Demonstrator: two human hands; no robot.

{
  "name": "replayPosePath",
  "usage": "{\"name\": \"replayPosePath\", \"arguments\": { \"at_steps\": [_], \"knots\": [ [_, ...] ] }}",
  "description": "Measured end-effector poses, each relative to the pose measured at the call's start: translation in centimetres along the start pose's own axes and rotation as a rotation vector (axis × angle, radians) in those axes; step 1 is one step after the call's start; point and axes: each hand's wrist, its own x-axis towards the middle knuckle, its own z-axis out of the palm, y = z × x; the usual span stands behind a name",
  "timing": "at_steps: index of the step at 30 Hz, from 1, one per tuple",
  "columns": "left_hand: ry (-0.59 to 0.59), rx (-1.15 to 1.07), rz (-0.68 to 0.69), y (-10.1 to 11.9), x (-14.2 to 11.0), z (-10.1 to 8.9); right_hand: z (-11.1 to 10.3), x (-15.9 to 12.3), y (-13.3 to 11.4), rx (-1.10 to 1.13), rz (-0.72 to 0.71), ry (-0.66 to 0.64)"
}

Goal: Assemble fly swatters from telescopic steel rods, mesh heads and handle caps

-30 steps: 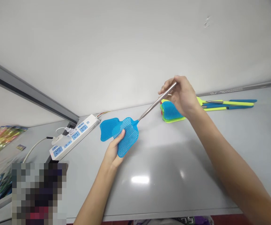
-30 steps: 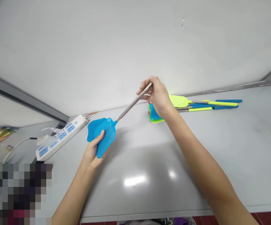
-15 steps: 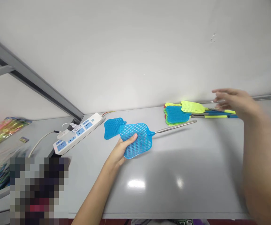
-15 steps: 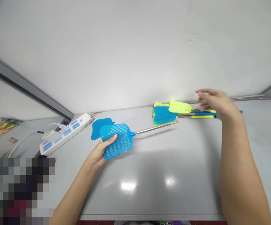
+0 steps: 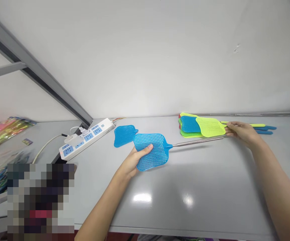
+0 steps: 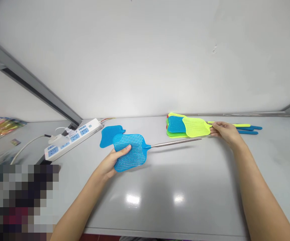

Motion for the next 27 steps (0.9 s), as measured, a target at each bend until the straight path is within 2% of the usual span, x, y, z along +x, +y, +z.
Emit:
{"name": "replayPosePath", "arguments": {
  "at_steps": [4, 7, 10, 14, 17, 20, 23, 25, 27],
  "knots": [
    [-0.03, 0.005, -0.013, 0.1, -0.1, 0.0, 1.0, 0.0, -0.2, 0.0, -0.091, 0.117],
    [-0.035, 0.005, -0.017, 0.1, -0.1, 0.0, 2.3, -0.2, -0.8, -0.014, -0.128, 0.149],
    [-0.046, -0.004, -0.023, 0.2, -0.1, -0.1, 4.0, -0.6, -1.2, -0.015, -0.121, 0.103],
    [-0.048, -0.029, -0.025, 0.2, 0.0, -0.3, 6.2, -1.3, -0.9, -0.036, -0.045, -0.04],
    [-0.046, -0.049, -0.015, 0.2, 0.0, -0.3, 6.7, -1.6, -0.5, -0.061, -0.006, -0.11],
    [-0.07, -0.058, 0.009, 0.3, -0.1, -0.1, 5.5, -1.7, -0.6, -0.067, -0.042, -0.118],
    [-0.1, -0.065, 0.023, 0.5, -0.2, 0.0, 2.1, -1.2, -0.5, -0.021, -0.099, -0.049],
    [-0.093, -0.071, 0.02, 0.5, -0.3, 0.0, -1.1, -0.5, -0.2, -0.008, -0.135, 0.143],
    [-0.067, -0.078, 0.011, 0.6, -0.3, -0.1, -4.4, 0.3, 0.3, -0.11, -0.196, 0.34]
  ]
}}
